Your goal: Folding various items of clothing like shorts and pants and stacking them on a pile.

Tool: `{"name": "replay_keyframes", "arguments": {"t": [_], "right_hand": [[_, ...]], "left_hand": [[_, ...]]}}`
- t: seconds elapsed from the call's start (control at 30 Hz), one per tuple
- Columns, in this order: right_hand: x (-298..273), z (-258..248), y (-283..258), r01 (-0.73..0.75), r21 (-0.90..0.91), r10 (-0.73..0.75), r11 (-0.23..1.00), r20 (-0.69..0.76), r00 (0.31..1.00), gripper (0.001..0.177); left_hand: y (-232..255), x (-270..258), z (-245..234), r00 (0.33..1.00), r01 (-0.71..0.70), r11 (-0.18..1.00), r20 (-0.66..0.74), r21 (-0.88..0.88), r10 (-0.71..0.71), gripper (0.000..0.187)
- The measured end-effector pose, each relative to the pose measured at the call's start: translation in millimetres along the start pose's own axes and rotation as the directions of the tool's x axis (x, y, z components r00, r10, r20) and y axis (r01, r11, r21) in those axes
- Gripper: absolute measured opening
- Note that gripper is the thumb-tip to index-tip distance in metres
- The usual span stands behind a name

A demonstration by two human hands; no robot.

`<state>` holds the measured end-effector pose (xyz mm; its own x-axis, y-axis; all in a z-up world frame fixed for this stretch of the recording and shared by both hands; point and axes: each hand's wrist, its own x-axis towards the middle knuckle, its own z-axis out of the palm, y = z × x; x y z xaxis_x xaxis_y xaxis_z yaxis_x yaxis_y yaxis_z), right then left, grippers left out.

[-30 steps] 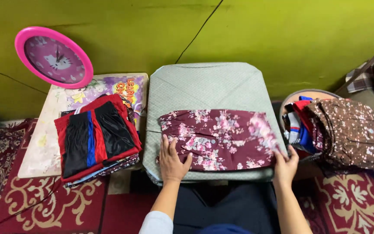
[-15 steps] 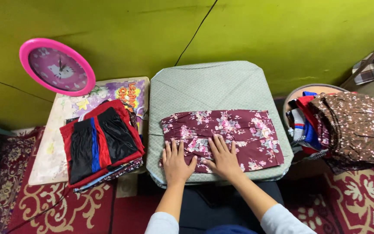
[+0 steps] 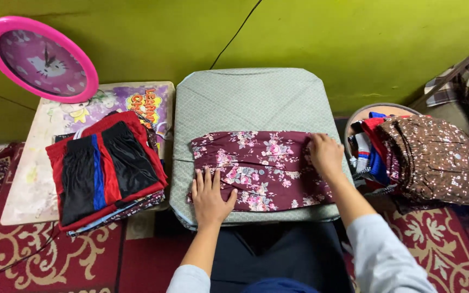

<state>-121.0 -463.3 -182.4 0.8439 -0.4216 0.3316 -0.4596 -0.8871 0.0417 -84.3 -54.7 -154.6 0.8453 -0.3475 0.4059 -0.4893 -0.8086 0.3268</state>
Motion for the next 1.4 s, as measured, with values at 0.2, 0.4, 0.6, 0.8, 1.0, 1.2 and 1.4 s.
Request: {"name": "replay_keyframes", "arguments": {"t": [0.2,0.4,0.6,0.8,1.0,1.2,1.4], "right_hand": [[40,48,14,0.005,0.037,-0.012,0.999,0.201,0.98,0.03],[46,20,1,-0.062,0.159,0.053,0.985,0.058,0.997,0.015],[43,19,-8,-0.102,0.105,0.094,0.989,0.077,0.993,0.013],[48,12,-9,-0.085,0.055,0.085,0.995,0.012,0.996,0.015],[36,20,-25,-0.165,0.015,0.165,0.986,-0.062,0.984,0.01],[-9,-45,-163,0.199,0.461,-0.153,0.865,-0.135,0.979,0.051],[-40,-78,-201,0.257,0.397,-0.378,0.881,0.262,0.888,0.087]], "left_hand": [[-1,-6,-4,0.988,-0.068,0.994,-0.144,-0.089,0.055,0.08],[-1,-4,-4,0.978,-0.096,0.992,-0.192,-0.08,0.079,0.081],[-2,-6,-5,0.987,-0.089,0.992,-0.14,-0.089,0.076,0.076],[0,-4,-8,0.99,-0.102,0.99,-0.112,-0.098,0.091,0.077],[8,4,-18,0.986,-0.002,0.999,0.169,-0.049,0.01,0.093],[10,8,-21,0.955,0.027,0.999,0.295,0.018,-0.031,0.1],[10,5,-16,0.97,-0.015,0.998,0.243,0.063,0.0,0.1]]}}
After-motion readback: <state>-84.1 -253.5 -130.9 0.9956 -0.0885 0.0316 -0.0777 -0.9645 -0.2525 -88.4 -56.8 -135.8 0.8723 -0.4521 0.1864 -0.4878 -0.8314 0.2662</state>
